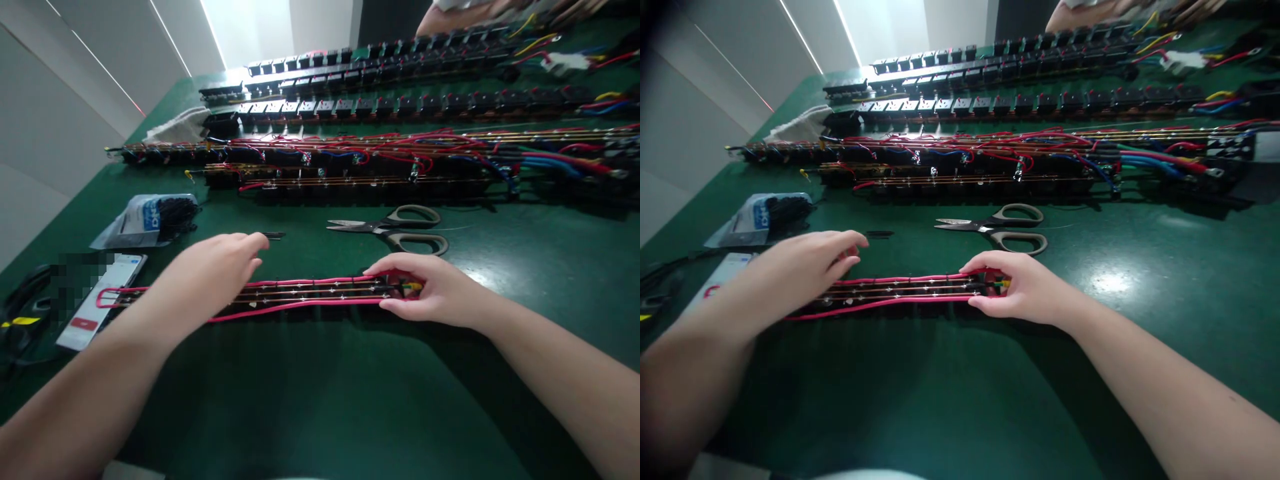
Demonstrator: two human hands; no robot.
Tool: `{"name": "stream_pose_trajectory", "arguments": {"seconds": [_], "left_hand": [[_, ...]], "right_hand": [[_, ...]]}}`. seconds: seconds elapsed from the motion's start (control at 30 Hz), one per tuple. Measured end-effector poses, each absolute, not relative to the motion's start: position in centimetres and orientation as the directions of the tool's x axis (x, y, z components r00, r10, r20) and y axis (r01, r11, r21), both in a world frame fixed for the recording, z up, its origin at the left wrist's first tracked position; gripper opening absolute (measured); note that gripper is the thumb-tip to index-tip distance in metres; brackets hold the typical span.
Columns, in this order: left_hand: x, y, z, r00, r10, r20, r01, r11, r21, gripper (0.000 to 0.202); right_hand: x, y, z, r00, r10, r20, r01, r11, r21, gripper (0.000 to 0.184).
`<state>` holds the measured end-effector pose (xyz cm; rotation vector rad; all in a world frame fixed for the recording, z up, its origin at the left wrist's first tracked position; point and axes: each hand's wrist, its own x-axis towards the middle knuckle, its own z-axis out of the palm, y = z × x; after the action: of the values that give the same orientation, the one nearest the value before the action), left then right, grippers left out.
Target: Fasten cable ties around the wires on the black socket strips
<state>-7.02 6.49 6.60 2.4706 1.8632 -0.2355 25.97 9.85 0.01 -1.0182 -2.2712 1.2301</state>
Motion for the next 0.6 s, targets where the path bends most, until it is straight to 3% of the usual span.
{"name": "stream_pose_trajectory", "arguments": {"seconds": [0.1,0.2,0.4,0.6], "left_hand": [[-9.3,8.8,7.2,0.183,0.941,-0.284,0.955,-0.238,-0.176,0.023],[-10.2,10.0,6.6,0.11,0.955,-0.275,0.956,-0.178,-0.235,0.023],[-10.9,10.2,4.5,0.175,0.888,-0.424,0.957,-0.254,-0.138,0.026],[-11.0,10.5,4.0,0.166,0.883,-0.44,0.961,-0.245,-0.129,0.019]], "right_hand": [[25.9,9.8,0.0,-0.663,0.749,-0.026,0.425,0.347,-0.836,0.035],[26.0,9.8,0.1,-0.663,0.748,-0.037,0.42,0.331,-0.845,0.035],[26.0,9.7,0.2,-0.674,0.735,-0.079,0.423,0.295,-0.857,0.037],[26.0,9.6,-0.1,-0.644,0.762,-0.067,0.405,0.266,-0.875,0.036]]}}
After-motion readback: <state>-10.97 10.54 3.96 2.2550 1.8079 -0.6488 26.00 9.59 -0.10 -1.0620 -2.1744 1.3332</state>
